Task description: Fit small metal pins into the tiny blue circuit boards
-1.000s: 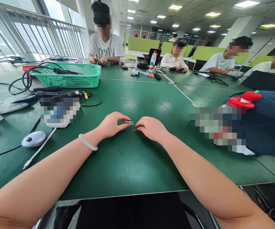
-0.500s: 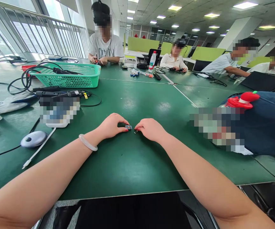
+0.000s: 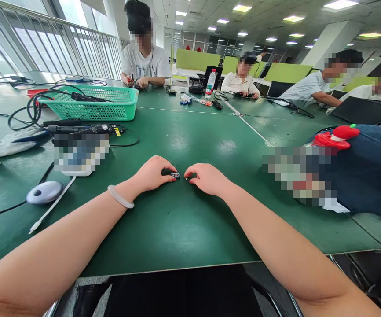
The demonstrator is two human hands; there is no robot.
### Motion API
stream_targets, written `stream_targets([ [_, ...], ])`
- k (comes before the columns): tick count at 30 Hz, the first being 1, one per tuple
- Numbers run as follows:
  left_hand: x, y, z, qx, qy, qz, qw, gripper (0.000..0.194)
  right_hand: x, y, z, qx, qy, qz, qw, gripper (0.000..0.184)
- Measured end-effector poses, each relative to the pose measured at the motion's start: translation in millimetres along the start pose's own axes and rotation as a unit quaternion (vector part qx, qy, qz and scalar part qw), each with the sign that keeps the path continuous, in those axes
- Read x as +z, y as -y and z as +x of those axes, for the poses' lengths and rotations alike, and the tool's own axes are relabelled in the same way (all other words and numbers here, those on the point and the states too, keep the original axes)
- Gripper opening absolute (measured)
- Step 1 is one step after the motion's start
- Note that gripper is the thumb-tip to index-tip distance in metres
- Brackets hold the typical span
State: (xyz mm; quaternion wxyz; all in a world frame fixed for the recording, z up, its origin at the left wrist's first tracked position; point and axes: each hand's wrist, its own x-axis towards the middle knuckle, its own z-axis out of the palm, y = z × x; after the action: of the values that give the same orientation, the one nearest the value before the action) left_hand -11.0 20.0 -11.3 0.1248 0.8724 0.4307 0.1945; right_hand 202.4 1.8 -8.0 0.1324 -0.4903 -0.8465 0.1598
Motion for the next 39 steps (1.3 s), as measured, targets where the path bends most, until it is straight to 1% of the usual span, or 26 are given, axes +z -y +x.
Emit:
stream_targets([
  [3, -0.4, -0.4, -0.3, -0.003, 0.000, 0.000, 1.000, 0.025, -0.6, -2.5, 0.3, 0.028, -0.013, -0.031, 0.999, 0.010],
  [6, 0.2, 0.2, -0.3, -0.003, 0.000, 0.000, 1.000, 0.025, 1.5, -2.5, 1.4, 0.038, -0.006, -0.073, 0.997, 0.015],
  [10, 2.2, 2.5, -0.1, 0.001, -0.001, 0.004, 1.000, 0.025, 4.5, -1.1, 2.9, 0.035, -0.002, -0.126, 0.991, 0.016],
  [12, 3.8, 3.5, -0.2, -0.008, -0.009, 0.007, 1.000, 0.026, 4.8, -0.8, 3.4, 0.029, -0.017, -0.135, 0.990, 0.018],
  [16, 6.8, 4.2, -0.6, -0.024, -0.024, 0.006, 0.999, 0.028, 4.7, -0.4, 3.6, 0.018, -0.063, -0.111, 0.992, 0.021],
  [19, 7.2, 3.7, -0.9, -0.030, -0.025, 0.004, 0.999, 0.028, 5.2, 0.0, 2.9, 0.018, -0.037, -0.101, 0.994, 0.016],
  [21, 6.9, 3.7, -1.0, -0.030, -0.021, 0.001, 0.999, 0.028, 5.8, 0.5, 2.5, 0.024, -0.012, -0.108, 0.994, 0.014],
  [23, 6.5, 3.9, -1.1, -0.023, -0.018, -0.002, 1.000, 0.027, 6.3, 1.4, 2.3, 0.025, -0.002, -0.123, 0.992, 0.014],
  [25, 6.3, 3.8, -1.1, -0.020, -0.020, -0.005, 1.000, 0.027, 6.7, 3.1, 2.2, 0.017, -0.013, -0.134, 0.991, 0.015],
  [27, 6.3, 3.3, -1.0, -0.022, -0.023, -0.004, 1.000, 0.028, 7.1, 5.9, 2.1, 0.005, -0.039, -0.134, 0.990, 0.017],
  [32, 5.6, 0.6, -0.5, -0.007, -0.030, -0.002, 1.000, 0.030, 10.3, 16.5, 1.9, -0.019, -0.104, -0.104, 0.989, 0.020],
  [35, 4.8, -1.0, 0.1, 0.006, -0.039, -0.006, 0.999, 0.031, 13.6, 20.8, 2.5, -0.036, -0.115, -0.105, 0.987, 0.021],
  [39, 4.8, -1.0, 0.7, 0.005, -0.044, -0.017, 0.999, 0.031, 16.1, 21.8, 3.3, -0.037, -0.110, -0.106, 0.987, 0.021],
])
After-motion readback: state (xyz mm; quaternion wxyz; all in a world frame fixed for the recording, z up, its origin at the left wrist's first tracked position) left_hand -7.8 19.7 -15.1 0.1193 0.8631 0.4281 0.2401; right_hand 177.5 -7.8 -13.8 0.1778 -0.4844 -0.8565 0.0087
